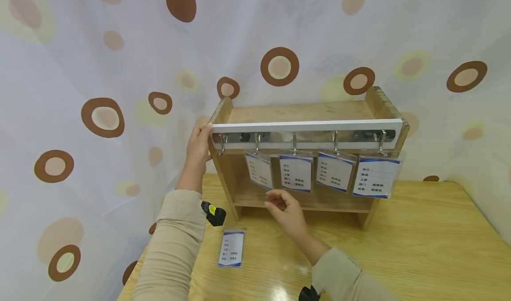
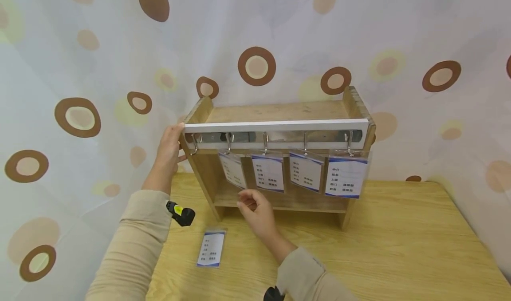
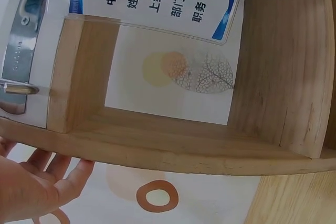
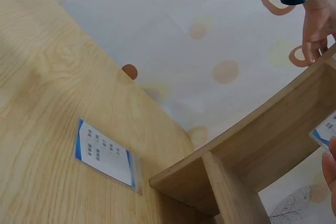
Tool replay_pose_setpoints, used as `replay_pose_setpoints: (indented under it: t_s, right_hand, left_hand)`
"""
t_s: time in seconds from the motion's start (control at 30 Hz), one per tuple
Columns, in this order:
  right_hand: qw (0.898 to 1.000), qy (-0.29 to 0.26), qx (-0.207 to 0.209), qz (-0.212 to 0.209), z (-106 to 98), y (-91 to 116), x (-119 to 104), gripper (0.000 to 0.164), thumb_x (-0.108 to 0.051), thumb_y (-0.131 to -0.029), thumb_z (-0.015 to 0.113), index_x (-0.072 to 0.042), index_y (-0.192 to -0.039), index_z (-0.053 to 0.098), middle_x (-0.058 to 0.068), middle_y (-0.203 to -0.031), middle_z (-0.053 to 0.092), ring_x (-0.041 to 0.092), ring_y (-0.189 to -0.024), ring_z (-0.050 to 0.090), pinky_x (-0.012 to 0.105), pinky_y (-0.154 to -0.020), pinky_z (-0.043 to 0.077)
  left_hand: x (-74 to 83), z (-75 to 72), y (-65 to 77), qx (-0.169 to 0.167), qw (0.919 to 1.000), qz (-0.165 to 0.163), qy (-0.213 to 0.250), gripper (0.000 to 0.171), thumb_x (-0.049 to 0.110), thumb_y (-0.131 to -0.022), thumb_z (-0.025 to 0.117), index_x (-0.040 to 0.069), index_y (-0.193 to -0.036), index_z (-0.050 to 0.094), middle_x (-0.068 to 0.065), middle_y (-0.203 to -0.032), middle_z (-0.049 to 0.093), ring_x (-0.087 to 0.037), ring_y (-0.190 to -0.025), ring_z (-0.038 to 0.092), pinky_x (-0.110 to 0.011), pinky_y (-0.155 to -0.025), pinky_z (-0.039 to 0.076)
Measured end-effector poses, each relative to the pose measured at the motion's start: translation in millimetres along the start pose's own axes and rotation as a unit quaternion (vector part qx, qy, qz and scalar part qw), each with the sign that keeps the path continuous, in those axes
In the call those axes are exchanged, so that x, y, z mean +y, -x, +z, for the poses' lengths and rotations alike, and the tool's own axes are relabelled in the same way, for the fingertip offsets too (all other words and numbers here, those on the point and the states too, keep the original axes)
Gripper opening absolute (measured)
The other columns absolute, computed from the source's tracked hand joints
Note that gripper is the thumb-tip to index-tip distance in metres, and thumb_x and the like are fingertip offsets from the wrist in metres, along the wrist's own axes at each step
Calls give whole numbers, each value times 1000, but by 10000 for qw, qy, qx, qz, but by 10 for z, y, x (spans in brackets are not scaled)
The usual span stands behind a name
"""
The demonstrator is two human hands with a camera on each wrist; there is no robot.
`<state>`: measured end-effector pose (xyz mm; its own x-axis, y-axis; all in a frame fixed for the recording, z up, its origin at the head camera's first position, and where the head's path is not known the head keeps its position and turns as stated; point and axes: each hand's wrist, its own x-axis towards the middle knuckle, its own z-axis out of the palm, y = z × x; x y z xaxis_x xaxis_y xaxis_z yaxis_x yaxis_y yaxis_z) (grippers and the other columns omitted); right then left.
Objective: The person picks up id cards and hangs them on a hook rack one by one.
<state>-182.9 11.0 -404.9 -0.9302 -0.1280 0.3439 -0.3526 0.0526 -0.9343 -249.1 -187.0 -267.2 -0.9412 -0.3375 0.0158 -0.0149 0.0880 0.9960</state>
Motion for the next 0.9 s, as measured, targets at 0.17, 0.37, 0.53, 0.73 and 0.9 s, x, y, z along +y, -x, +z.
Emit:
replay_pose_setpoints:
  t_s: [0.17,0.37,0.53,0.73,0.9]
  right_hand:
    - [9999,30,-52,103,-102,-8,-77,22,-3,-78,61,1,-99,55,10,-92,55,19,-82,49,27,-72,42]
    - [9990,391,-55,-192,-294,-20,-153,25,-4,-79,61,0,-102,53,10,-95,55,18,-84,49,29,-74,42]
    - [9972,570,-41,-477,-481,-44,-234,27,-6,-80,61,1,-104,51,12,-101,54,19,-88,49,24,-75,41]
    - [9909,982,95,-915,-739,-82,-386,28,-4,-80,59,1,-106,51,12,-103,54,21,-88,48,25,-75,40]
    - [9836,1330,312,-1174,-942,-103,-548,29,-2,-80,59,0,-108,51,10,-103,54,21,-89,48,22,-75,40]
  left_hand:
    - [-45,-101,16,-489,9987,-173,4,45,42,-88,41,12,-120,40,-10,-126,36,-29,-116,33,-50,-89,29]
    - [-417,-267,123,-1029,9935,-482,-50,56,40,-90,37,4,-131,26,-17,-131,31,-33,-117,31,-48,-92,27]
    - [-880,-352,264,-1066,9907,-819,-204,57,38,-90,39,1,-130,24,-20,-131,31,-35,-118,30,-49,-93,26]
    - [-1318,-314,404,-955,9878,-1117,-515,57,36,-88,44,-2,-128,29,-23,-129,32,-38,-116,32,-52,-91,27]
    - [-1596,-310,502,-867,9848,-1265,-811,57,32,-87,46,-6,-126,31,-26,-129,31,-42,-114,32,-54,-89,27]
